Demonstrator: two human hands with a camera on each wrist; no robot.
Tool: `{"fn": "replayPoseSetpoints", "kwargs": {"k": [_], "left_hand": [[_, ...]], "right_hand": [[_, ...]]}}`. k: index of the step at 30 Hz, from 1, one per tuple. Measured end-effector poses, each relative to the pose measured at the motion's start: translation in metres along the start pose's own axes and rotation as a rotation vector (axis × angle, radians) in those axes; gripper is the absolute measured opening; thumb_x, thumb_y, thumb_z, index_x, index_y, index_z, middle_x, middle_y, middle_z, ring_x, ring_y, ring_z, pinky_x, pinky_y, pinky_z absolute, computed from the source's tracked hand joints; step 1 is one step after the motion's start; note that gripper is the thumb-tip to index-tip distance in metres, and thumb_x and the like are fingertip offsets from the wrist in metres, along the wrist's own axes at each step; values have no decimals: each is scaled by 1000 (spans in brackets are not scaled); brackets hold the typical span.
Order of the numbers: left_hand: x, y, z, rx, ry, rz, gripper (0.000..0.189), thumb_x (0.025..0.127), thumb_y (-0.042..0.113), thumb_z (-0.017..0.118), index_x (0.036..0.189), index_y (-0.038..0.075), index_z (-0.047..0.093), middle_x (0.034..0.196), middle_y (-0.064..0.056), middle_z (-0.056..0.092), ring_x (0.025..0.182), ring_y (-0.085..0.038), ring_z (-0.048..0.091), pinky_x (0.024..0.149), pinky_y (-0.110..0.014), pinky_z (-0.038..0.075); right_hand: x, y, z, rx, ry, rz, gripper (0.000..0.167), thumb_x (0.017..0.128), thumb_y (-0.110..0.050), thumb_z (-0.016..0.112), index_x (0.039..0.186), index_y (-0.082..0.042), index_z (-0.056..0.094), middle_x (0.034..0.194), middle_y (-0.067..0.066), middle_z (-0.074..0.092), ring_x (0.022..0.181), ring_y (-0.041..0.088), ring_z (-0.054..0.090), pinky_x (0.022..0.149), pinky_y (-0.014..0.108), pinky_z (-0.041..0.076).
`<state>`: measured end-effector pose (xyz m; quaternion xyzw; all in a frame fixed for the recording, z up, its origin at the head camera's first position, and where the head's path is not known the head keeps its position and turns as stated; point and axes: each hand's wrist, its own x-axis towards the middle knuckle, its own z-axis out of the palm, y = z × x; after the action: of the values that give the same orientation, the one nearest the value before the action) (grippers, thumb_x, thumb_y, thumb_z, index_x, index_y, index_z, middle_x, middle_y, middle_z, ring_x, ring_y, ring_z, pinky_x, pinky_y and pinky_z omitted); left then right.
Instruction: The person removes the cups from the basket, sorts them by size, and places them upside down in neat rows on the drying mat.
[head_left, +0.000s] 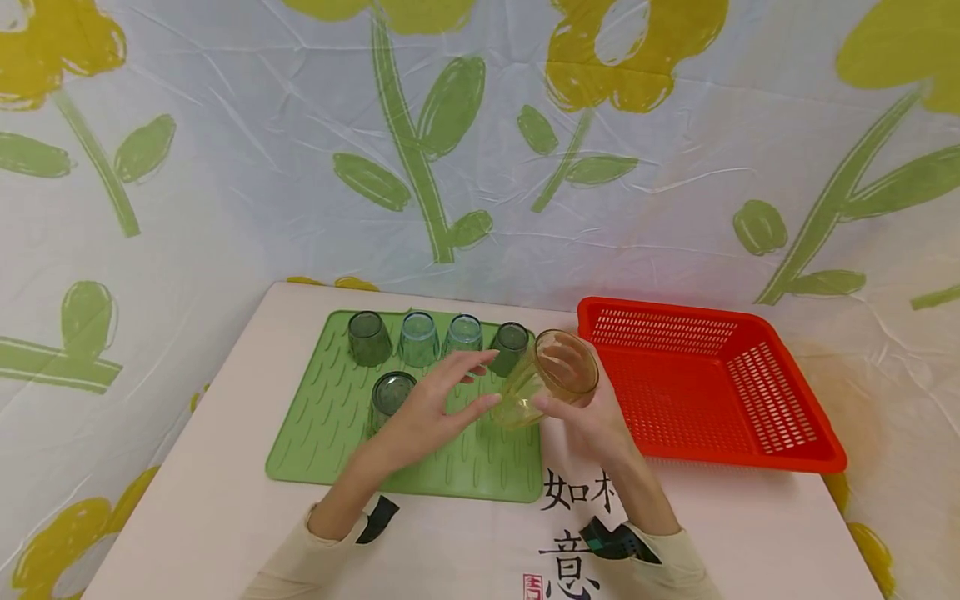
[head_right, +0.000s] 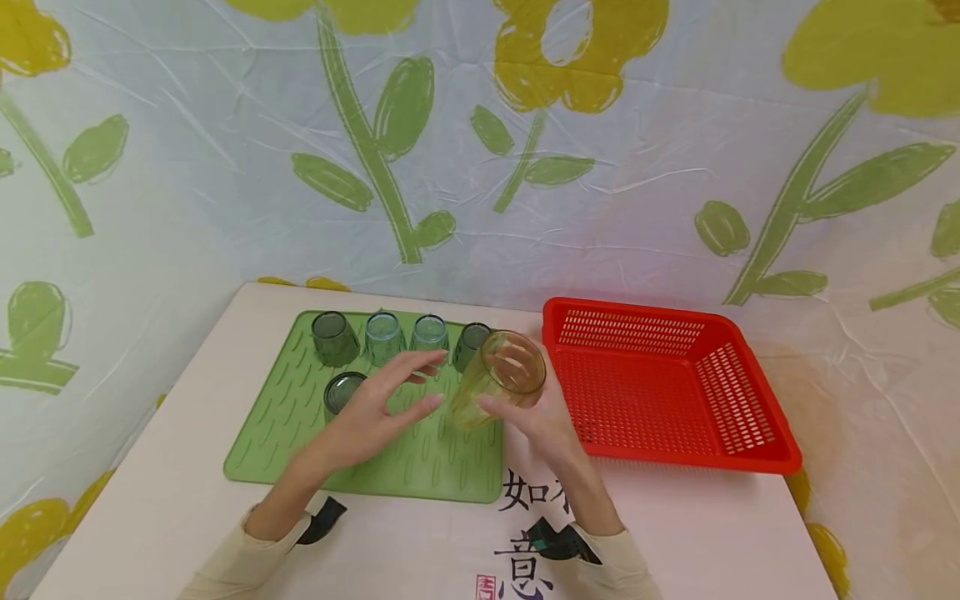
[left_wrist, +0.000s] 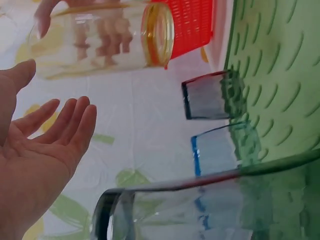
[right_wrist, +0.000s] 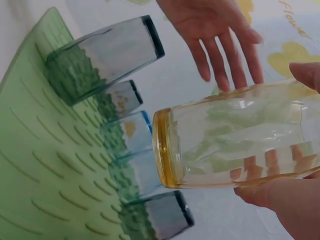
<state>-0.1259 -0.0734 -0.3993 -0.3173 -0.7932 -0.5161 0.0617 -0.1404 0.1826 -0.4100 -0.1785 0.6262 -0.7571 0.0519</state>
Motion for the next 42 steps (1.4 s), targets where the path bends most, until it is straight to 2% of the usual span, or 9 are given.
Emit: {"fn": "replayPoseSetpoints", "kwargs": {"k": [5,10,16,22,25,29,36,39,42], "left_hand": [[-4,-3,12,3,-69,-65,64,98,23,73,153,9,45,145,-9,52,127,-25,54,102,-45,51],[-8,-8,20,-13,-101,-137,77,95,32,78,158,14,37,150,-10,46,134,-26,49,104,-53,49],[-12,-15,25,3,-145,-216,93,90,36,82,163,16,28,157,-7,40,135,-24,47,103,-48,49],[-13,-17,26,-33,-183,-291,95,91,32,82,163,12,24,152,-12,47,136,-26,49,104,-48,49],[-13,-14,25,-7,-176,-288,92,91,34,81,162,11,27,147,-11,51,130,-24,54,100,-45,52],[-13,-8,18,27,-144,-266,88,91,39,81,160,14,33,147,-7,50,123,-19,55,94,-42,54],[-11,3,2,71,-29,-176,81,86,38,85,152,14,45,138,-1,58,110,-15,59,83,-36,56],[-9,5,-3,57,15,-146,78,84,34,88,148,12,49,135,0,60,111,-14,60,88,-37,56],[-8,7,-6,19,57,-126,75,83,30,89,145,12,52,135,1,61,114,-15,59,95,-40,55]], "right_hand": [[0,8,7,49,-17,-1,82,86,8,76,155,-9,35,144,9,51,141,32,48,113,36,41],[-1,12,14,54,-21,21,79,87,1,78,153,-14,38,145,7,51,139,27,50,112,35,43],[0,17,19,115,-42,24,77,87,-3,78,152,-17,40,148,9,49,140,27,47,114,36,41],[0,21,18,169,-79,7,73,92,-3,71,155,-15,37,152,7,48,140,27,49,114,41,41],[-1,21,14,200,-86,-5,70,94,-3,68,156,-15,37,150,5,51,136,26,54,111,41,44],[-2,19,6,204,-63,0,72,93,-6,71,156,-18,37,146,5,54,131,24,58,107,38,49],[-3,12,-8,44,-30,73,81,89,-8,74,158,-21,33,145,13,43,122,27,60,97,35,55],[-5,11,-14,-37,-71,101,83,88,-9,75,158,-23,33,143,13,43,117,28,62,91,38,58],[-6,11,-17,-58,-177,85,86,88,-5,77,159,-16,29,144,14,47,120,30,61,92,42,58]]}}
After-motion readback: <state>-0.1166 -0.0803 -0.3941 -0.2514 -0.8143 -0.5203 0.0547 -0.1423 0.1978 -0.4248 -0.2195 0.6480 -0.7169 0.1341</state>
